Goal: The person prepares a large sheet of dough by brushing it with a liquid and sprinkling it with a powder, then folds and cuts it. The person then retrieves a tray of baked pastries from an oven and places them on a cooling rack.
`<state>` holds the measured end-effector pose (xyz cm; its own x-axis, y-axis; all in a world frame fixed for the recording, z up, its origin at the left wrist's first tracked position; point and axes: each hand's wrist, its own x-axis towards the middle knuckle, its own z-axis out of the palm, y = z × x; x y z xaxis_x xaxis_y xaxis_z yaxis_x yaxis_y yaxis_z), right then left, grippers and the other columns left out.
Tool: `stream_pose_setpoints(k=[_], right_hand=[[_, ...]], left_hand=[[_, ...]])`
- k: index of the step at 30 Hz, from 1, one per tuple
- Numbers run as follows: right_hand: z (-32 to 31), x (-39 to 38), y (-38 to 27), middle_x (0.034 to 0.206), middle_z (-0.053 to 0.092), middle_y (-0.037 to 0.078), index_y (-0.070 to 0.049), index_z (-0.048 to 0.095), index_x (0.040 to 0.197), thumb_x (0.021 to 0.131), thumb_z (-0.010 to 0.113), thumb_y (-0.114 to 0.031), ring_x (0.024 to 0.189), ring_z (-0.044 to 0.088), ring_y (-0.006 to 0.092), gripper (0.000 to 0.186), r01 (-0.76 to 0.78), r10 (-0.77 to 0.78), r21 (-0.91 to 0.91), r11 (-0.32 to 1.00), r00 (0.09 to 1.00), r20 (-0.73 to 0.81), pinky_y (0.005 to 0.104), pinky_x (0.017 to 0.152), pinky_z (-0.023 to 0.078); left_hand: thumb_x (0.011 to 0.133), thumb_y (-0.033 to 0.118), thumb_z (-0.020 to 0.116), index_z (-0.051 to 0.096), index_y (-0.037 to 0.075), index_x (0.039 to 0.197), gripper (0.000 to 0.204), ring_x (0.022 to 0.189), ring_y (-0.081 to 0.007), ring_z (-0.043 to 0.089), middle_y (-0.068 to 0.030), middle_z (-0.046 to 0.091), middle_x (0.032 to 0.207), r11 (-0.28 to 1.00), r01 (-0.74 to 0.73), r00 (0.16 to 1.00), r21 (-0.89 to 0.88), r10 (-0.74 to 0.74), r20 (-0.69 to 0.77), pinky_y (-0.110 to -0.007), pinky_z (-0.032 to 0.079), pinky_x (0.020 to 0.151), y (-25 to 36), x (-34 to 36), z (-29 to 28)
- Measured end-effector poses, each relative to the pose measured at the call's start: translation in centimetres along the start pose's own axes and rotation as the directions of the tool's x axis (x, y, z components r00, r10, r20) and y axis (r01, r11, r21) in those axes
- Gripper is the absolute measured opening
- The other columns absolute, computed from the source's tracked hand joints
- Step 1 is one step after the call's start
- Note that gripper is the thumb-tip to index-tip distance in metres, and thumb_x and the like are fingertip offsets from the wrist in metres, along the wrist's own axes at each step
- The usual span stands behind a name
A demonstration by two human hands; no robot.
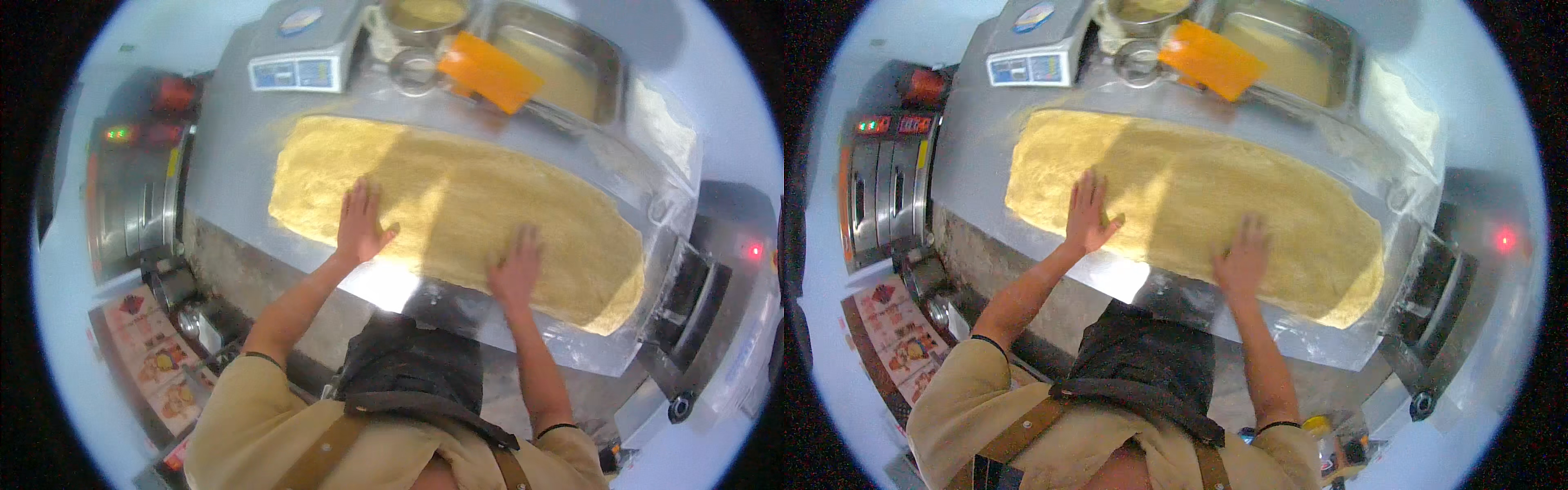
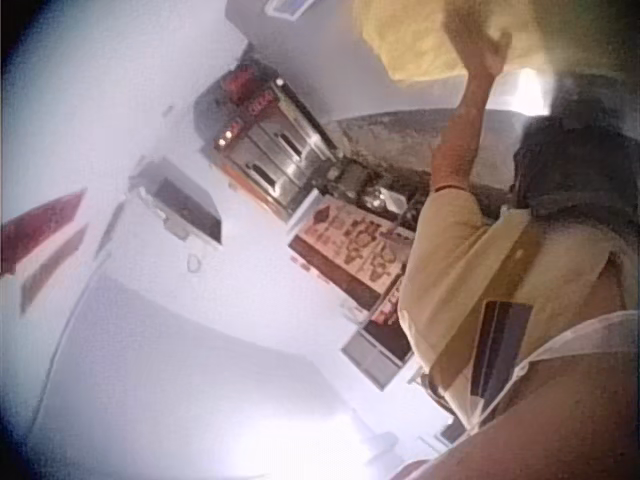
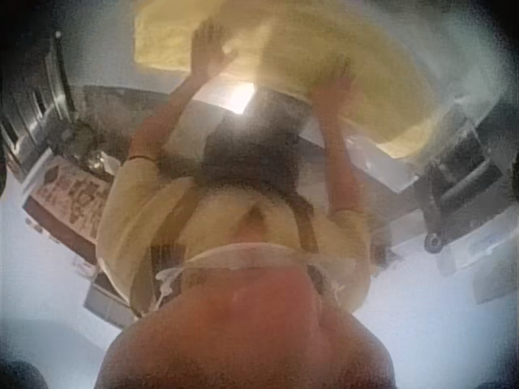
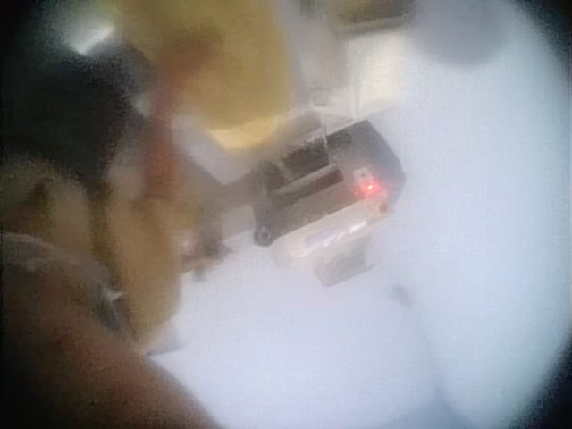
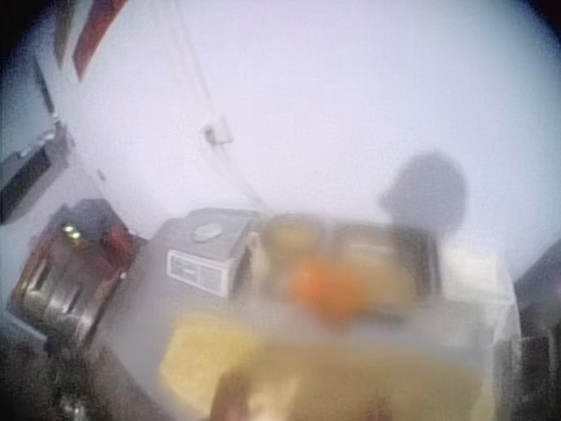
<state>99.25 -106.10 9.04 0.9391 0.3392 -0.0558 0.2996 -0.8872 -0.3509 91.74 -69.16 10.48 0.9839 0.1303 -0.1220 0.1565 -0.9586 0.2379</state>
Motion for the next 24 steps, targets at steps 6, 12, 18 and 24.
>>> stream_pose_setpoints(k=[6, 12, 18, 24], right_hand=[[7.5, 3.7, -20.1, 0.173, 0.039, 0.02, -0.001, 0.045, 0.164, 0.093, 0.076, -0.042, 0.163, 0.03, 0.0402, 0.088, 0.369, -0.394, 0.182, 0.911, 0.91, 0.128, 0.0624, 0.133, 0.022], [9.4, 4.4, -25.5, 0.171, 0.041, 0.017, -0.008, 0.053, 0.16, 0.097, 0.073, -0.043, 0.163, 0.03, 0.0367, 0.075, 0.523, -0.543, 0.167, 0.836, 0.833, 0.109, 0.0637, 0.132, 0.024], [4.3, -0.8, -7.0, 0.172, 0.038, 0.022, -0.011, 0.045, 0.167, 0.1, 0.069, -0.045, 0.162, 0.031, 0.0426, 0.079, -0.06, 0.061, -0.033, 0.998, 0.998, 0.015, 0.0641, 0.132, 0.023], [-4.2, -7.8, 14.6, 0.169, 0.04, 0.029, -0.003, 0.043, 0.166, 0.104, 0.066, -0.038, 0.157, 0.038, 0.0473, 0.075, -0.472, 0.421, -0.076, 0.878, 0.839, -0.345, 0.0623, 0.131, 0.025]], left_hand=[[0.084, 0.037, 0.088, 0.022, 0.006, 0.174, 0.116, 0.169, -0.0393, 0.013, -0.0246, 0.019, 0.181, 0.935, 0.354, 0.926, -0.012, -0.352, -0.133, -0.053, 0.012, 0.137, -9.3, -2.4, -2.2], [0.085, 0.035, 0.087, 0.022, 0.01, 0.175, 0.114, 0.169, -0.0366, 0.015, -0.0213, 0.018, 0.182, 0.932, 0.355, 0.905, -0.077, -0.363, -0.22, -0.051, 0.011, 0.138, -15.1, -3.3, -1.6], [0.092, 0.042, 0.08, 0.024, 0.011, 0.176, 0.105, 0.168, -0.0388, 0.02, -0.0195, 0.025, 0.181, 0.949, 0.314, 0.912, -0.024, -0.309, -0.27, -0.056, 0.012, 0.137, -18.7, -2.8, -0.3], [0.091, 0.031, 0.078, 0.023, 0.012, 0.176, 0.103, 0.167, -0.0396, 0.021, -0.0172, 0.024, 0.182, 0.94, 0.337, 0.907, 0.051, -0.31, -0.284, -0.056, 0.015, 0.137, -17.4, -1.8, -1.0]])
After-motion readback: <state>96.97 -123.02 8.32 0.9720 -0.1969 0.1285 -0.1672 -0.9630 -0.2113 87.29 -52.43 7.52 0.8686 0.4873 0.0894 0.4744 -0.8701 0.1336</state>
